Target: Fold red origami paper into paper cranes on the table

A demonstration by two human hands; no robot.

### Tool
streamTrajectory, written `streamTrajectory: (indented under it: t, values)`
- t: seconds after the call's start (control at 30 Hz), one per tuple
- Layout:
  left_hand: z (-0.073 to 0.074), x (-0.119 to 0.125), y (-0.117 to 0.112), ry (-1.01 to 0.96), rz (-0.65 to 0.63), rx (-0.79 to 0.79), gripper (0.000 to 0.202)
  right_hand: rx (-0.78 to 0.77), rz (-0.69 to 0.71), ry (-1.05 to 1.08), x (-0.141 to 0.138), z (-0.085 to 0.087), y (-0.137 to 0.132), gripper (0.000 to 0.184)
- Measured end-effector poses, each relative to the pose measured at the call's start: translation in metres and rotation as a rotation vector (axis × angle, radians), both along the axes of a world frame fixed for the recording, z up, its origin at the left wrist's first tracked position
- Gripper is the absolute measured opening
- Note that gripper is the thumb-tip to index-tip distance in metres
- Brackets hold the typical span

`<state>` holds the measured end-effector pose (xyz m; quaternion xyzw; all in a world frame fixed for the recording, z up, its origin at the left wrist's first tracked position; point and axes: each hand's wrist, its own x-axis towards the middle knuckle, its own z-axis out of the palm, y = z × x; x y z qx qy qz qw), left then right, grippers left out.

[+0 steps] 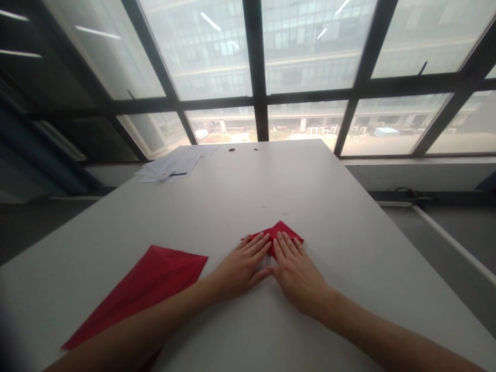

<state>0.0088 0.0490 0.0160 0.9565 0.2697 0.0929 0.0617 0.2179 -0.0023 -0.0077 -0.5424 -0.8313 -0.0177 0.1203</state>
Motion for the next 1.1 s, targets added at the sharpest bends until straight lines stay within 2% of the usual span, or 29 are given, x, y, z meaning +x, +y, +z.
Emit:
streamTrajectory:
  t: [0.13,0.43,0.53,0.73,0.93,1.1]
  values:
    - [0.0019,-0.0002,-0.0009,-0.004,-0.01,0.011,0.069,-0.035,0.012,-0.047,-0.006,-0.0064,-0.0071,0.062]
    - [0.0026,-0.0009,0.0015,-0.003,-0.006,0.024,0.053,-0.054,0.01,-0.048,-0.0059,-0.0018,-0.0058,0.064]
    - [0.0038,-0.0014,0.0012,-0.014,-0.048,0.03,0.052,-0.044,0.011,-0.035,-0.0062,-0.0025,-0.0061,0.064]
    - [0.006,-0.0007,-0.0002,-0.015,-0.017,0.041,0.046,-0.053,0.004,-0.036,-0.007,0.002,-0.0069,0.064]
    - [0.0072,0.0004,-0.0013,-0.054,-0.082,0.006,0.048,-0.066,-0.002,-0.015,-0.0078,0.0018,-0.0068,0.065]
    - [0.0093,0.0019,-0.0025,-0.112,-0.061,0.008,0.035,-0.068,-0.002,-0.035,-0.0069,0.0016,-0.0055,0.064]
